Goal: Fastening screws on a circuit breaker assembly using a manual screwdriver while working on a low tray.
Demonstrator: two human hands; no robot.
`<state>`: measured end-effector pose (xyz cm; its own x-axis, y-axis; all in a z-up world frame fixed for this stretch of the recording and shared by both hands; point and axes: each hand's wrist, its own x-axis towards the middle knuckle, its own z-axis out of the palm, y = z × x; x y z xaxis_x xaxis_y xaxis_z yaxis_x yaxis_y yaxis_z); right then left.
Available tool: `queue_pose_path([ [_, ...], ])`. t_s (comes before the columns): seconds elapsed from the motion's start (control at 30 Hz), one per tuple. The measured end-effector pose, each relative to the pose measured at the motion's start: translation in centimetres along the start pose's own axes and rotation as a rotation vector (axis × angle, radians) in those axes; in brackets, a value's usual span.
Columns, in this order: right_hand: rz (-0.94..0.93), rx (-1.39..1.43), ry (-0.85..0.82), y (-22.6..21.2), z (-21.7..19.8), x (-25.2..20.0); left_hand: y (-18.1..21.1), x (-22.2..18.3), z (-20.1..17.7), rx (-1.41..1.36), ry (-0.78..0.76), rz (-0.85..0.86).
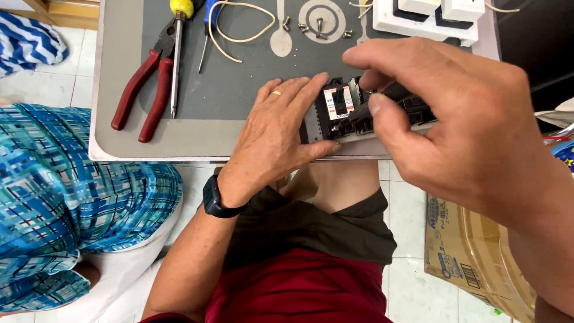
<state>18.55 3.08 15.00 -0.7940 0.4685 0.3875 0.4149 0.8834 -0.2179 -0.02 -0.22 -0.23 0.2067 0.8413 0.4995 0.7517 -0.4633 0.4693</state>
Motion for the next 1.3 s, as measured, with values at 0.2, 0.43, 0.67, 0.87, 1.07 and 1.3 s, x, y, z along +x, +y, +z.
queue_pose_path([
  [0.2,-0.018,0.004,0.004,-0.1,0.0,0.1,-0.1,-0.1,0.2,0.006,0.018,0.007],
  [0.43,0.038,-0.007,0.007,-0.5,-1.0,0.5,0.8,0.0,-0.2,-0.031,0.258,0.043],
  [0.67,-0.034,0.004,0.050,-0.3,-1.3,1.0,2.1,0.8,0.3,-0.139,0.391,0.088],
  [0.87,-0.027,0.028,0.087,0.3,-1.2,1.5,1.6,1.9,-0.6,-0.219,0.366,-0.024],
  [1.07,0.010,0.100,0.201,2.1,0.0,-0.2,-0.9,1.6,-1.6,-0.074,0.375,-0.154],
  [1.3,0.266,0.259,0.236,2.8,0.8,-3.1,-1.3,-0.3,-2.2,0.046,0.180,-0.259],
])
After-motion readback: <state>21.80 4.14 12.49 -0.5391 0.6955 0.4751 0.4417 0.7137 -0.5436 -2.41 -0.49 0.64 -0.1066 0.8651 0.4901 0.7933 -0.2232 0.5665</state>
